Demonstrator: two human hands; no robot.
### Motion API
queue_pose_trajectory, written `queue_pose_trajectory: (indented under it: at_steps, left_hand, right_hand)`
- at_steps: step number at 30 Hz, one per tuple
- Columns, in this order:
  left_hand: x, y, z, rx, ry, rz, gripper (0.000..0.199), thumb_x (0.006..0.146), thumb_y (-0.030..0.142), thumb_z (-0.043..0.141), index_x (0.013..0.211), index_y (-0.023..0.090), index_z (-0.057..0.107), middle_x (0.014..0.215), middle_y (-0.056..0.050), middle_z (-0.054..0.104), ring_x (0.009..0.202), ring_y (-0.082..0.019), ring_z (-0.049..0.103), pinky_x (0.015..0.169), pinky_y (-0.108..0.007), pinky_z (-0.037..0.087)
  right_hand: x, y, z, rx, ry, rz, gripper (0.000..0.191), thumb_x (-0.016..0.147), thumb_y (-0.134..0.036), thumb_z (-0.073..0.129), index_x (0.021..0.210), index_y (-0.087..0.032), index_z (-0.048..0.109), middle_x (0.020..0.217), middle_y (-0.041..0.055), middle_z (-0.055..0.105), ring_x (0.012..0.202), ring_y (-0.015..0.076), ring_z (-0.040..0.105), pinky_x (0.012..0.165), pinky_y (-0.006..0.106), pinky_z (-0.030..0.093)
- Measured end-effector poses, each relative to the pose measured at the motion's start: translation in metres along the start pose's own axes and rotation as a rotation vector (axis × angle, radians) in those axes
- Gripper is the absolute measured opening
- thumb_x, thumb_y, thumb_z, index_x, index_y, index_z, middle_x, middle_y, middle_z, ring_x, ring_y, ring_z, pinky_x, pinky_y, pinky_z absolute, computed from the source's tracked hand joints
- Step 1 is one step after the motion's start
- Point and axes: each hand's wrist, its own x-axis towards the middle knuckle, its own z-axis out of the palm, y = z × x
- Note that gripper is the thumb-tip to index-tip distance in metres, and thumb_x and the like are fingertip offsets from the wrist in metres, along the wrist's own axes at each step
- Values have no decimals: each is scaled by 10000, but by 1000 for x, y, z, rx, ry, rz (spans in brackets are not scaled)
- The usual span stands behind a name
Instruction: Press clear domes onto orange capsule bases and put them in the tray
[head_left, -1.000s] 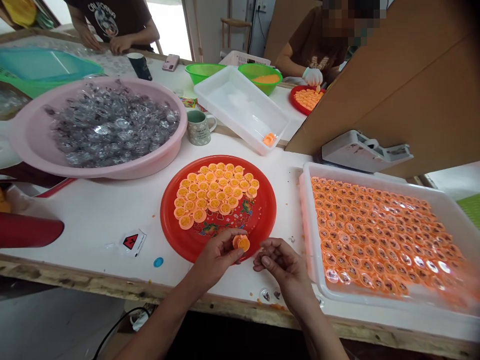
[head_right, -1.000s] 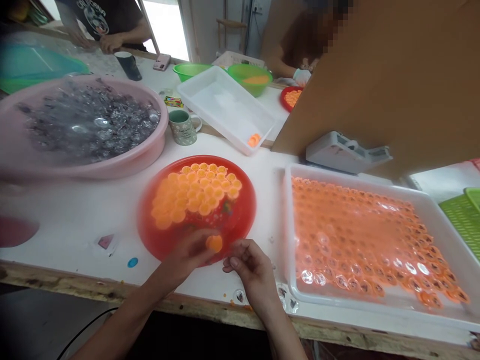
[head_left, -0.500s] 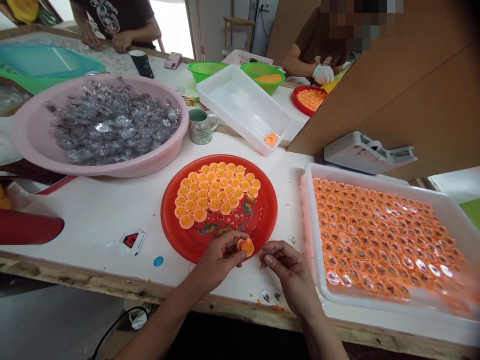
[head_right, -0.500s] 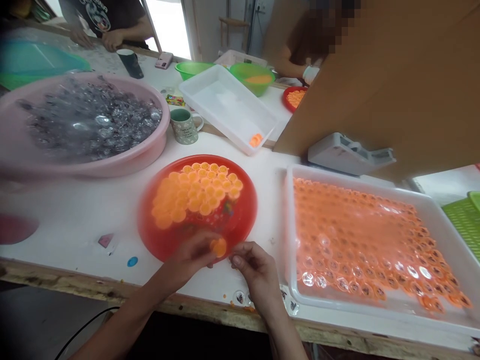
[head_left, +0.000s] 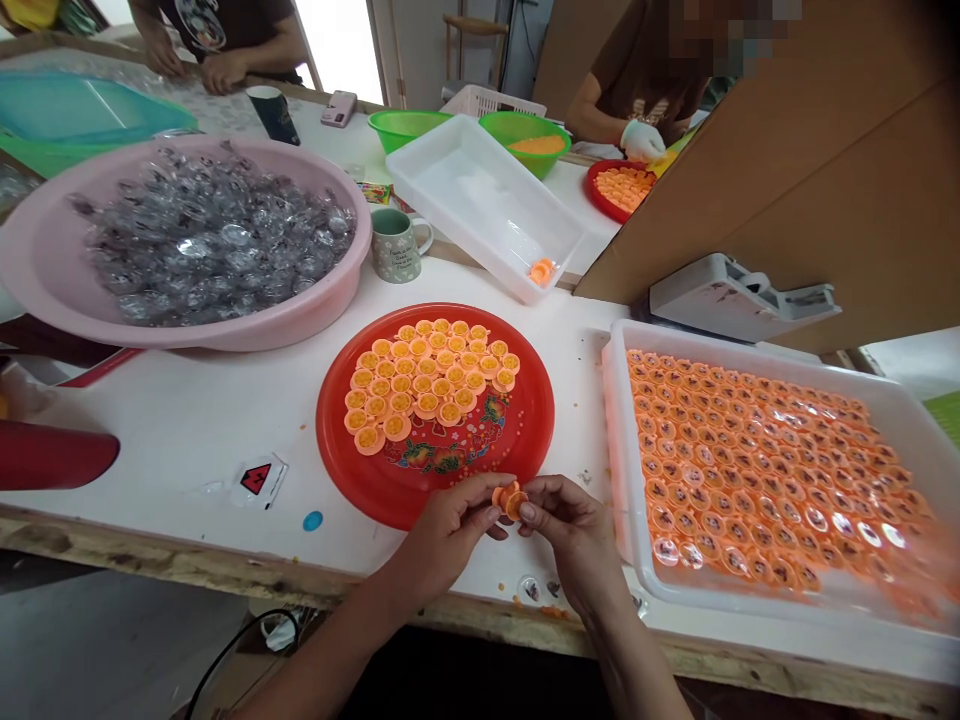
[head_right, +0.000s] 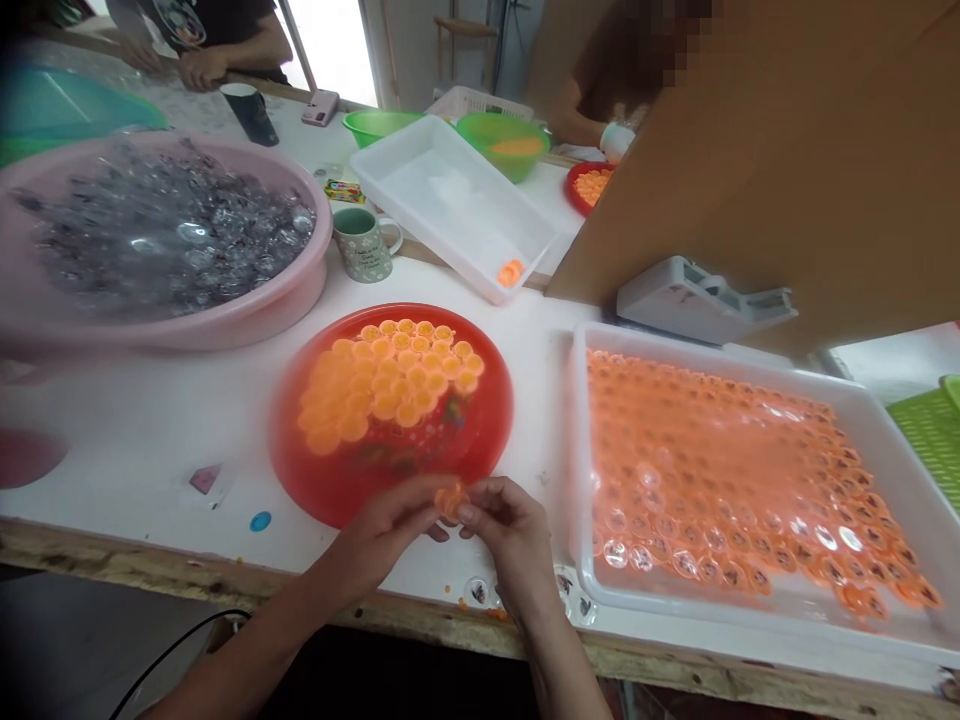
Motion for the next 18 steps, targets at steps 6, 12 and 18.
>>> queue_pose_trajectory:
  at_steps: [6, 12, 18]
  left_hand:
    - [-2, -9, 3, 310, 29, 195, 316, 953, 282, 430, 1190, 188, 617, 1023, -71, 707, 879, -166, 681, 837, -298, 553]
    - [-6, -15, 3, 522, 47, 391, 397, 955, 195, 379, 1304, 168, 568, 1263, -121, 643, 1148, -205, 620, 1000, -334, 511]
    - [-7, -9, 3, 516, 51, 381, 352, 949, 212, 457, 1268, 216, 606, 1241, -84, 665, 1131, -202, 636, 1004, -333, 519]
  right_hand:
    - [-8, -4, 6, -105, 50, -17, 225, 726, -330, 820, 805, -190, 662, 740, 5, 679, 642, 139, 609, 607, 260, 507]
    - [-16, -3, 7, -337, 108, -139, 154, 797, -329, 751, 806, -201, 665, 733, 10, 678, 620, 153, 617, 599, 280, 523]
    - [-17, -10, 10, -470, 146, -248, 133, 808, -320, 739, 771, -213, 670, 710, 5, 666, 628, 159, 624, 598, 275, 522]
